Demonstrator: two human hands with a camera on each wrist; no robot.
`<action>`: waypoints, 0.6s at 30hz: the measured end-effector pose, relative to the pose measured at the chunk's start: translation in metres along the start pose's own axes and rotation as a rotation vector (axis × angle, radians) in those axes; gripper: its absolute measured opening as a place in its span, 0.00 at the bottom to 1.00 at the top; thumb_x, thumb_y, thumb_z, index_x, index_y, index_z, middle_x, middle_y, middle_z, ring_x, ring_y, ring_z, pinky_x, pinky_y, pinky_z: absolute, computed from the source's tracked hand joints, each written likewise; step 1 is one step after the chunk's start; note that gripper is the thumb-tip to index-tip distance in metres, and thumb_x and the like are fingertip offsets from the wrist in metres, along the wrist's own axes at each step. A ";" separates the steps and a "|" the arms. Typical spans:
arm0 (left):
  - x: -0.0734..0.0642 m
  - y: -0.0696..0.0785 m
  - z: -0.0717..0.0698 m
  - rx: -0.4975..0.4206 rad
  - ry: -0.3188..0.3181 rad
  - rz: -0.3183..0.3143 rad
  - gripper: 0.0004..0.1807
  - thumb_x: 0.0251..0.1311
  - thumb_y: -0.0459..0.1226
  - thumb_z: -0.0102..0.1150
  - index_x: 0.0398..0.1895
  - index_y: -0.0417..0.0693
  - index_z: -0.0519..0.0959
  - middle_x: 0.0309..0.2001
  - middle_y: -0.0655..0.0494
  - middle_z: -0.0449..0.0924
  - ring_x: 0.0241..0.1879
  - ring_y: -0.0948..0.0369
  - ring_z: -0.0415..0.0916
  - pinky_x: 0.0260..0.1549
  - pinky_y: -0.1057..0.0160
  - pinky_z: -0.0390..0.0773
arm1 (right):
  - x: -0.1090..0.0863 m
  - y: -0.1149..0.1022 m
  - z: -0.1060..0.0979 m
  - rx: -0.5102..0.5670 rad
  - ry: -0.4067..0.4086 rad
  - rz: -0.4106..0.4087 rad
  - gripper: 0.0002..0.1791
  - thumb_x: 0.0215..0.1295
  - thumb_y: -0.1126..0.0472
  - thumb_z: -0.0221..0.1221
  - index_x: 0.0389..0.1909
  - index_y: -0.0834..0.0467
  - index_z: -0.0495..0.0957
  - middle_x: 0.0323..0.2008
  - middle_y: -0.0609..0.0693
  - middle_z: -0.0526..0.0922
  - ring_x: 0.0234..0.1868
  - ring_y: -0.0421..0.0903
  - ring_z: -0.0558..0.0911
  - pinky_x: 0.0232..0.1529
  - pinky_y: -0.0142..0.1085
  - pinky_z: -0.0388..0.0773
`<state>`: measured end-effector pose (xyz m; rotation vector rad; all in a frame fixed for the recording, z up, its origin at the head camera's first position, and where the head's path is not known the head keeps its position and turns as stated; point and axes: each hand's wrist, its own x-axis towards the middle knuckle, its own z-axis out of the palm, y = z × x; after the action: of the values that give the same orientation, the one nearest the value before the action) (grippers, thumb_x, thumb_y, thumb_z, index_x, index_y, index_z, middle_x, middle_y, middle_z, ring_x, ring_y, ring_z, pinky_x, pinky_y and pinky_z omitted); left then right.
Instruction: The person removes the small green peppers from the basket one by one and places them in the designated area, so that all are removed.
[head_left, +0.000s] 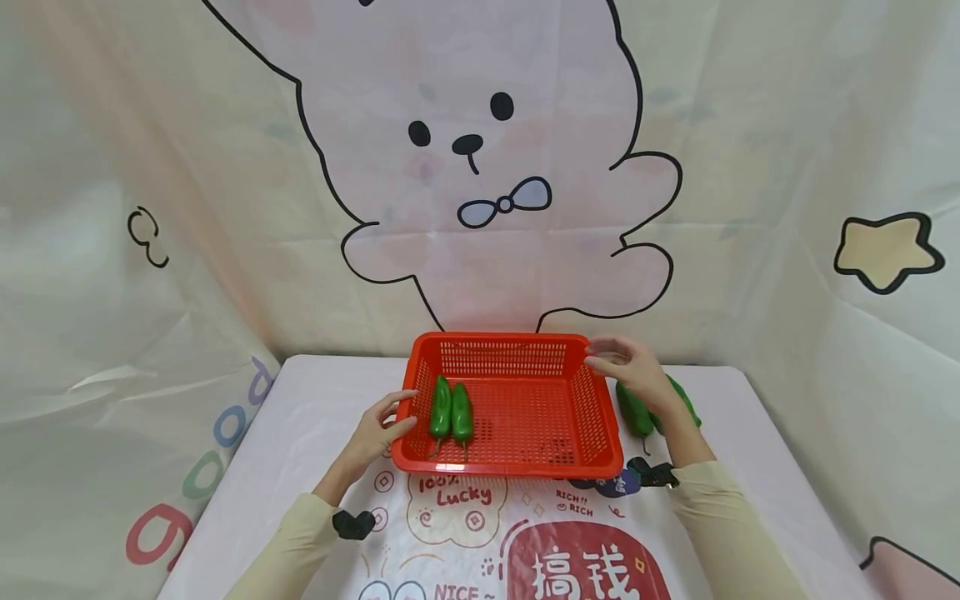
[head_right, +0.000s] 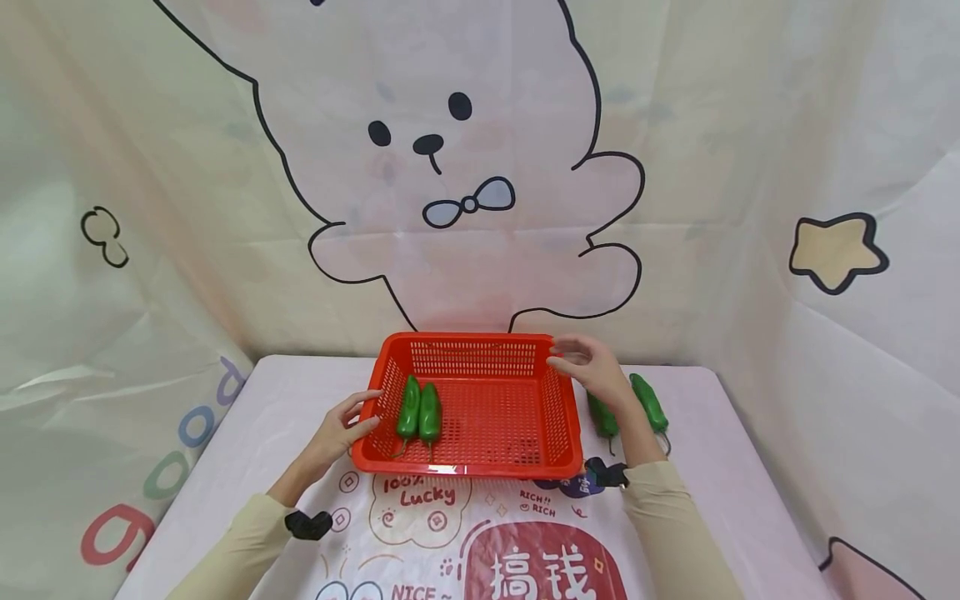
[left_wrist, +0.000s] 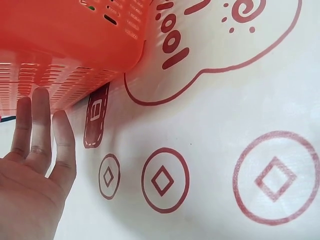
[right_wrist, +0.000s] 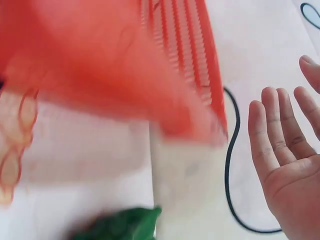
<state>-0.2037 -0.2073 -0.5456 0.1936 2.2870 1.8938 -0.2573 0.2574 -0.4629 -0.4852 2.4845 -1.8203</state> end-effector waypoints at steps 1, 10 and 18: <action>0.000 0.000 0.000 0.001 0.002 -0.002 0.28 0.70 0.34 0.62 0.71 0.53 0.71 0.65 0.37 0.70 0.55 0.41 0.77 0.42 0.52 0.85 | 0.003 -0.002 0.004 0.001 -0.009 -0.007 0.27 0.70 0.61 0.65 0.64 0.71 0.71 0.58 0.70 0.76 0.51 0.57 0.83 0.49 0.43 0.83; 0.000 0.001 0.000 -0.005 0.000 -0.003 0.28 0.70 0.33 0.62 0.71 0.53 0.70 0.64 0.36 0.70 0.54 0.38 0.77 0.40 0.52 0.85 | 0.022 -0.011 0.037 0.070 -0.095 -0.113 0.23 0.69 0.69 0.64 0.63 0.71 0.73 0.59 0.70 0.75 0.49 0.50 0.83 0.47 0.38 0.83; -0.001 0.001 -0.001 -0.007 -0.018 0.020 0.28 0.70 0.35 0.63 0.72 0.52 0.70 0.63 0.34 0.71 0.53 0.37 0.77 0.40 0.53 0.85 | 0.034 -0.010 0.062 0.114 -0.130 -0.116 0.24 0.67 0.70 0.65 0.62 0.71 0.73 0.57 0.70 0.77 0.52 0.58 0.82 0.48 0.40 0.83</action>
<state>-0.2027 -0.2082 -0.5439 0.2316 2.2748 1.9021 -0.2744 0.1884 -0.4676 -0.7301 2.2982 -1.8907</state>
